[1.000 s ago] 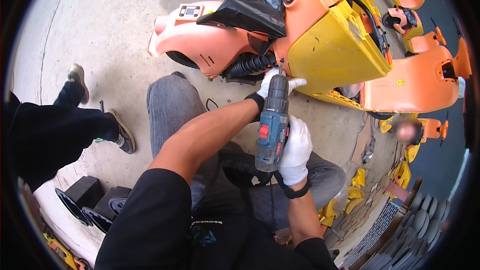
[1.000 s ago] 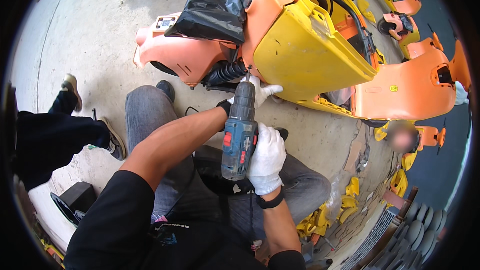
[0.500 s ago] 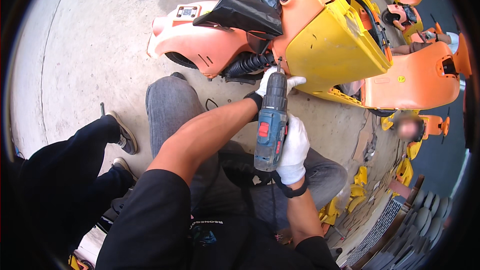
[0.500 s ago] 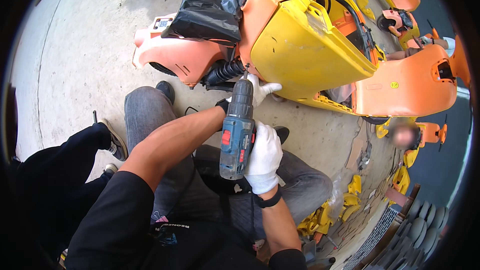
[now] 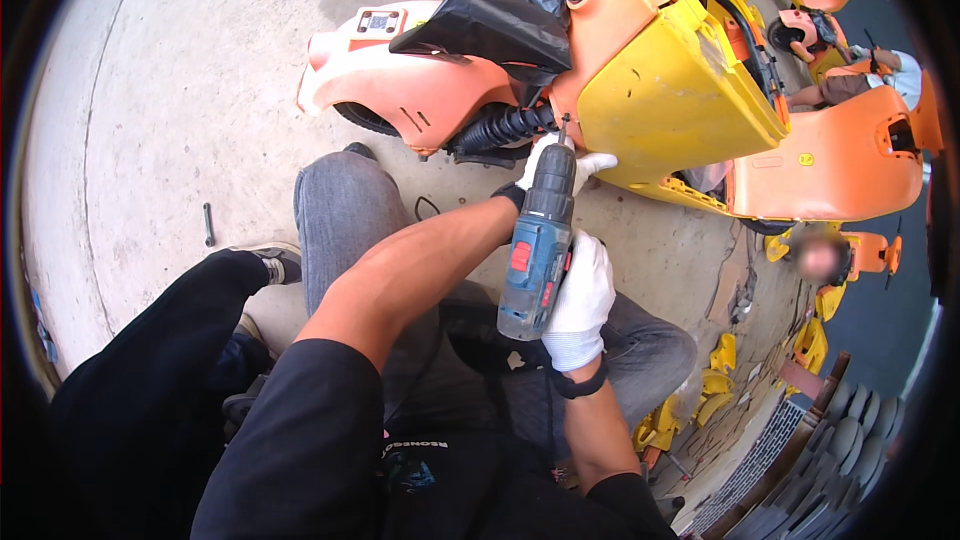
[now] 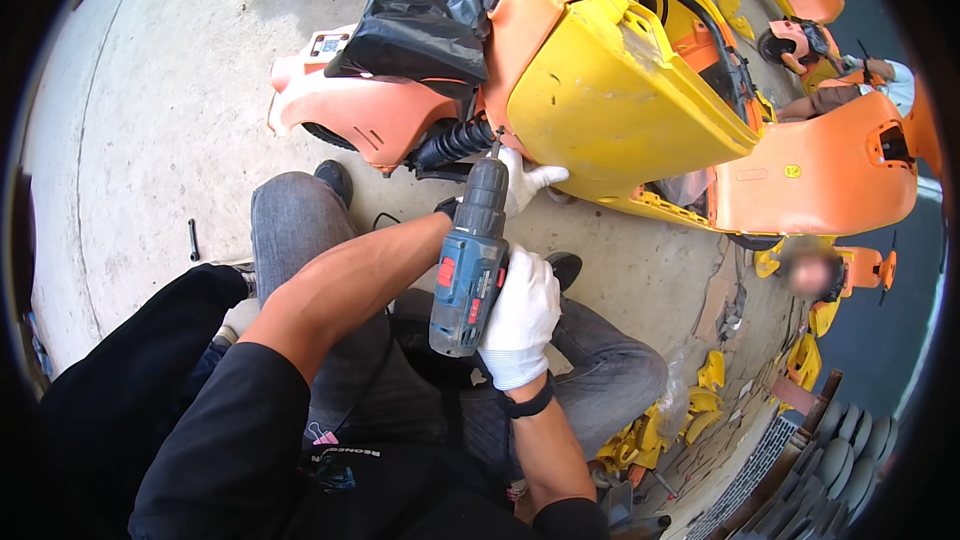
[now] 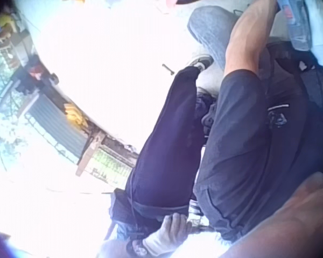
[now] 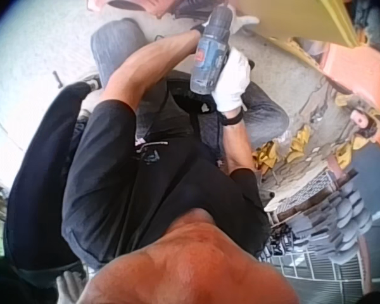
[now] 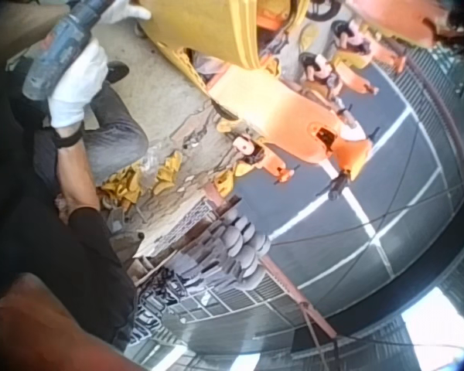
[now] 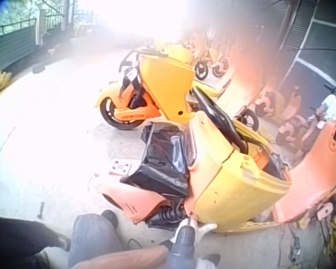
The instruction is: The person assembles a yellow and orange toy vehicle using a cordless drill. They attach various plastic body panels to the frame, tighten screws, and handle loose components on the floor.
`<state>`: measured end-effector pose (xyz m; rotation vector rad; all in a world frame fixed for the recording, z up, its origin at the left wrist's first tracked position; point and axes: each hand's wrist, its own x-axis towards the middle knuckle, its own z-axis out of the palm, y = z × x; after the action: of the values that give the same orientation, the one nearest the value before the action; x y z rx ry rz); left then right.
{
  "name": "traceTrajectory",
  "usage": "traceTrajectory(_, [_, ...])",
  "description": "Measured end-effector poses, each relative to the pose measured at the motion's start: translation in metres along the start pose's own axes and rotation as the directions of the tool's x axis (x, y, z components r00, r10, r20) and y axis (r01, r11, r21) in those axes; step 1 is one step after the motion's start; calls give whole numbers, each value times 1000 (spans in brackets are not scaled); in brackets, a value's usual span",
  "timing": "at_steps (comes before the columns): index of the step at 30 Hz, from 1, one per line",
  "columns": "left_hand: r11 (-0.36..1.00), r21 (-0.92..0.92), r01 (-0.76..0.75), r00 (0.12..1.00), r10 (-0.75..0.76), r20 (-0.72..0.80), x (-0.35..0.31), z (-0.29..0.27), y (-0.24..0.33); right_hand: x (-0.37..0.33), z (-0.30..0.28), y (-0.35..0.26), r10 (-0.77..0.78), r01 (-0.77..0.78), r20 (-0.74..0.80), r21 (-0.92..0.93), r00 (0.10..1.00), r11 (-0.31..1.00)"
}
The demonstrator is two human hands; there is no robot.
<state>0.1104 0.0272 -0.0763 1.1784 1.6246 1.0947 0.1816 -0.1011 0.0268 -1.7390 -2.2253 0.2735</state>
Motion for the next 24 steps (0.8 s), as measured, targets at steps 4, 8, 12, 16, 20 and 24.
traceTrajectory(4, [994,-93,-59,998,56,-28,1,4,-8,11,-17,-2,-100,106,54,-134,994,985])
traceTrajectory(8, [978,-198,-63,998,63,-4,4,7,-11,19,-34,0,-108,138,138,-235,985,962])
traceTrajectory(12, [978,-203,-49,999,52,9,3,-1,-5,21,-37,0,-107,143,157,-246,982,959])
traceTrajectory(16, [981,-174,-85,996,82,-28,4,6,-11,18,-31,1,-101,136,158,-228,982,964])
traceTrajectory(20, [989,-83,-124,990,118,-76,1,5,-8,17,-28,0,-104,127,146,-158,984,979])
traceTrajectory(24, [1000,-21,-16,1000,16,23,-3,-8,8,15,-25,1,-88,109,146,-142,985,984])
